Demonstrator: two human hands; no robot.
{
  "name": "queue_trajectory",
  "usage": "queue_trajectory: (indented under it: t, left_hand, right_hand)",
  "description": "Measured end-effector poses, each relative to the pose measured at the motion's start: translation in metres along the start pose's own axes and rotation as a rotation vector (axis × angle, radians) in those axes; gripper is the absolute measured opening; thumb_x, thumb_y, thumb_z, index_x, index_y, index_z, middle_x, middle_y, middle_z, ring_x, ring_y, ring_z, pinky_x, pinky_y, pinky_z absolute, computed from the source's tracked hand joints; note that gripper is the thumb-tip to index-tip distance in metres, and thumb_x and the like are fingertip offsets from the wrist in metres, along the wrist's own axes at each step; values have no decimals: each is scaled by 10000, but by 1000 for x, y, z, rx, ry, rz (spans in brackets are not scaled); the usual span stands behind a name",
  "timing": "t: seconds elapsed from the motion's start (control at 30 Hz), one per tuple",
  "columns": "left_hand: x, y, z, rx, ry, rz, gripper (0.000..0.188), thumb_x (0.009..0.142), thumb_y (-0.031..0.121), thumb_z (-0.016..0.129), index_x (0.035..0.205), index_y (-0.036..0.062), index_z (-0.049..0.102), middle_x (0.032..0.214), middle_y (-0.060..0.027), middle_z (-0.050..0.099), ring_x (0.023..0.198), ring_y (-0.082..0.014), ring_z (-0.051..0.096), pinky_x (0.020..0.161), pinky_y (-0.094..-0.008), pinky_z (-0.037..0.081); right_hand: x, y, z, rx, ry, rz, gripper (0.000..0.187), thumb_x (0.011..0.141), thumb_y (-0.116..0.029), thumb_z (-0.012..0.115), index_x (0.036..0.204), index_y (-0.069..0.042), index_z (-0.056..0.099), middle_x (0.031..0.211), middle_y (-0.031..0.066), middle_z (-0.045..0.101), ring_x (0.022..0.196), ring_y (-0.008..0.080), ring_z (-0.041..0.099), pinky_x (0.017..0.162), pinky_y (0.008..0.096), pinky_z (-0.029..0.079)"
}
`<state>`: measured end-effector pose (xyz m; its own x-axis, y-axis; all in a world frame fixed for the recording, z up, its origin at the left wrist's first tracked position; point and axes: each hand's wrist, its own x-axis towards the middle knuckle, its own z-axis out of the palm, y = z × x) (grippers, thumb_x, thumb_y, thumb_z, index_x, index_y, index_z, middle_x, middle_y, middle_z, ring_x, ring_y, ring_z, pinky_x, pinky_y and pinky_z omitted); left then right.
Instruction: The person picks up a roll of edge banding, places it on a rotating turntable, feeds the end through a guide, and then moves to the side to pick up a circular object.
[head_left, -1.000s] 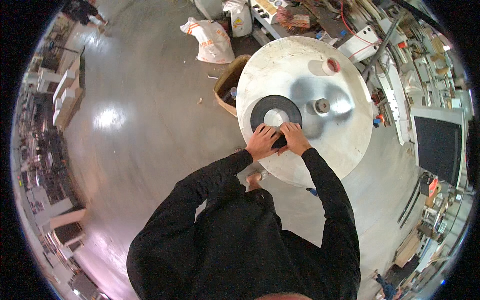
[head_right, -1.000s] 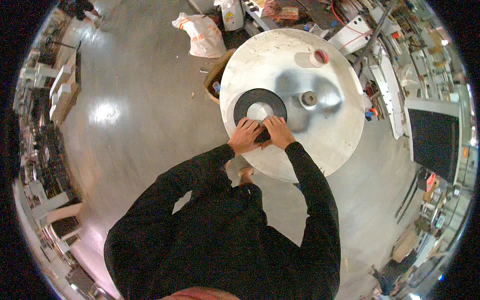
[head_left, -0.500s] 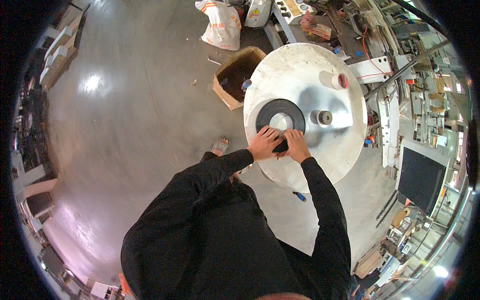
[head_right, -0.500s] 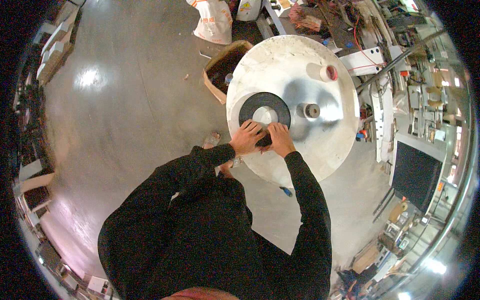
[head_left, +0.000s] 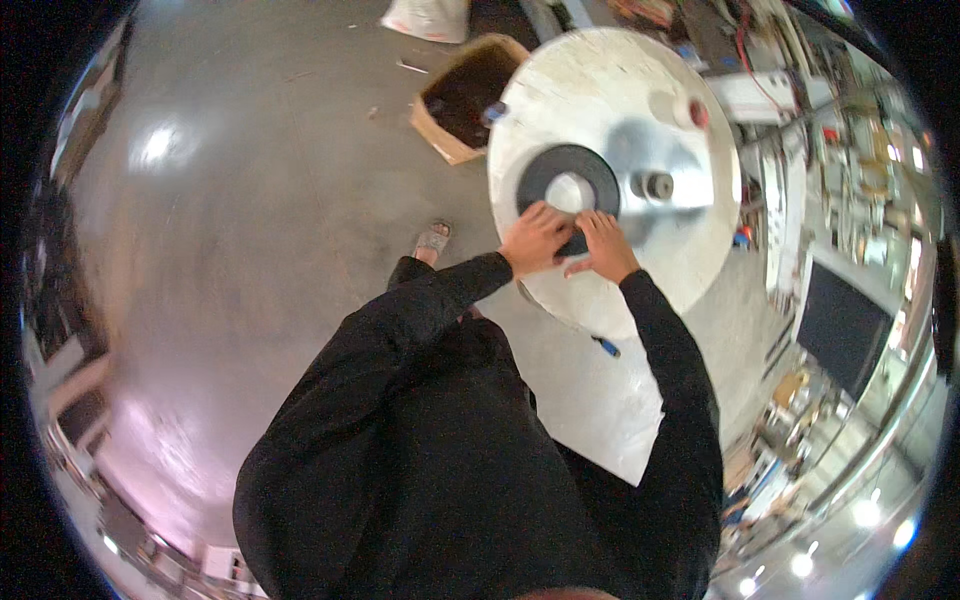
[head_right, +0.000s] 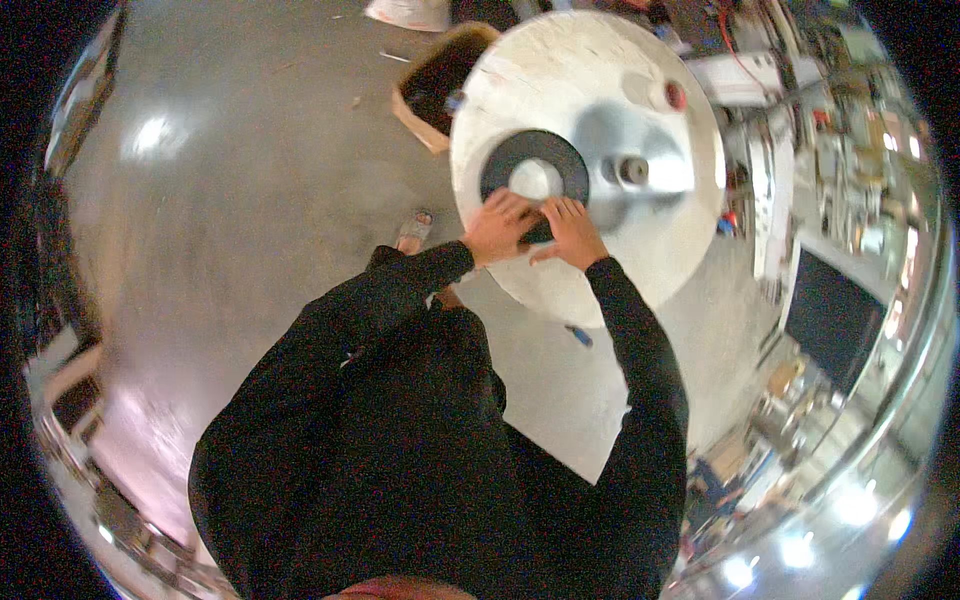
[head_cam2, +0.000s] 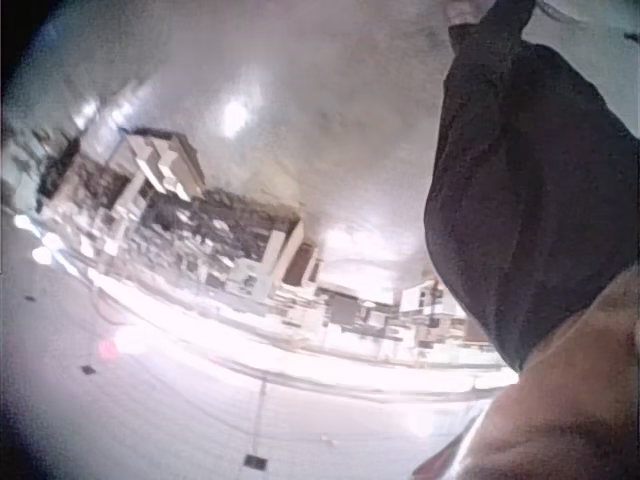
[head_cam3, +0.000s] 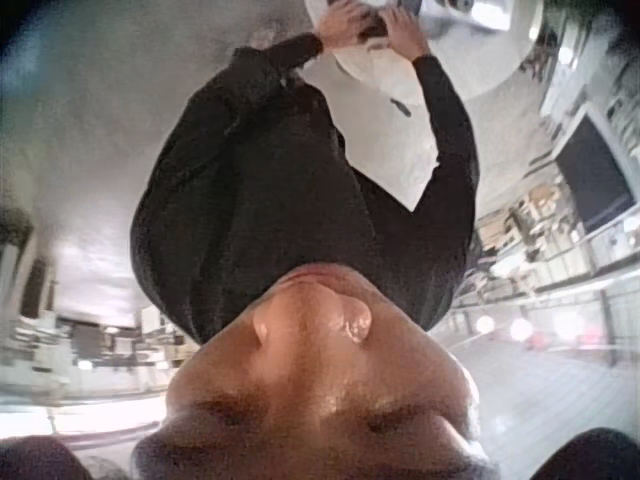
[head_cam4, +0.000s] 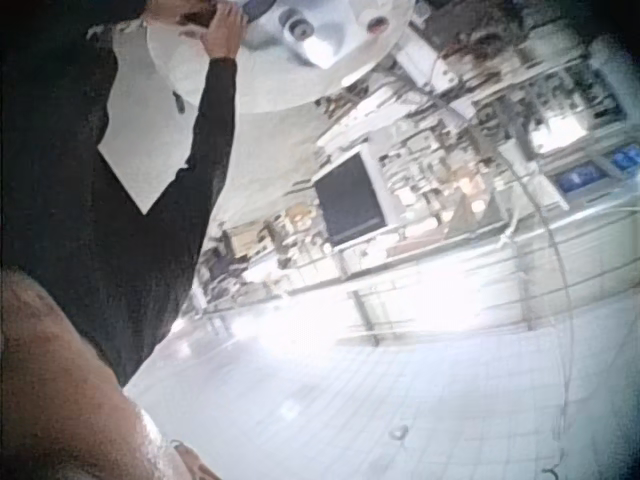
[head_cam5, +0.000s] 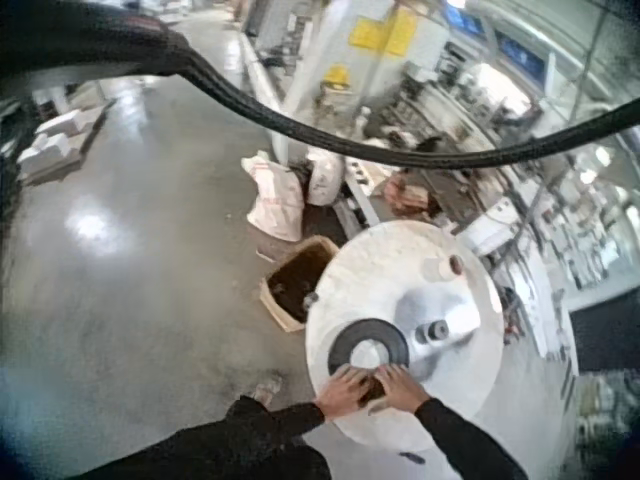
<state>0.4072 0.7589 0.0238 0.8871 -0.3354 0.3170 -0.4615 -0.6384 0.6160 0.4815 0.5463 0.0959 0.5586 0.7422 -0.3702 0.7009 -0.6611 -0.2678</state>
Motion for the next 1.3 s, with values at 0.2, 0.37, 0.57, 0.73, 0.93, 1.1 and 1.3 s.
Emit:
queue_trajectory:
  t: [0.2,0.37,0.57,0.73,0.93,1.1,1.3]
  left_hand:
    - [0,-7,0,35,38,24,574,766,418,879,1237,109,765,1193,-83,643,1235,-291,592,1181,-486,393]
    - [6,-1,4,75,37,56,604,749,436,890,1263,150,753,1160,-68,623,1197,-292,592,1148,-496,400]
    - [12,11,-4,130,4,48,596,744,434,885,1227,117,737,1185,-62,634,1195,-287,595,1144,-492,385]
    - [15,30,-35,197,-128,59,623,817,566,878,1157,65,729,1120,-100,697,1152,-300,644,1138,-510,385]
    - [26,66,-82,55,-416,186,550,844,515,884,1096,47,741,1052,-130,725,1035,-358,688,998,-480,491]
    - [45,196,-134,-178,-878,36,627,753,562,928,990,9,752,930,-151,715,921,-357,696,873,-454,521]
    - [35,377,-83,-267,-1197,221,575,736,537,939,1024,61,796,972,-121,749,920,-364,706,862,-440,519]
  right_hand:
    - [-13,3,-34,-125,-103,-74,937,805,-215,914,1611,-85,456,1585,110,519,1504,326,484,1252,458,428]
    - [-14,33,-19,-434,68,-169,517,931,-200,750,1436,-170,644,1511,1,600,1517,233,475,1269,421,423]
    - [-21,36,-12,-323,95,-173,600,896,-303,818,1450,-137,662,1565,12,589,1532,224,451,1309,417,379]
    - [-26,-3,-13,-136,186,-232,606,880,-292,838,1409,-52,666,1455,90,654,1477,260,511,1314,442,359]
    - [-89,-41,4,94,433,-190,526,876,-414,821,1209,-19,723,1242,135,670,1313,334,594,1209,470,409]
    - [-222,-102,-17,552,453,-148,550,902,-474,800,1129,21,727,1100,205,688,1129,426,642,1075,529,452]
    - [-432,-163,28,1025,642,-29,556,1044,-501,703,1229,18,629,1114,223,617,1037,453,658,895,523,540]
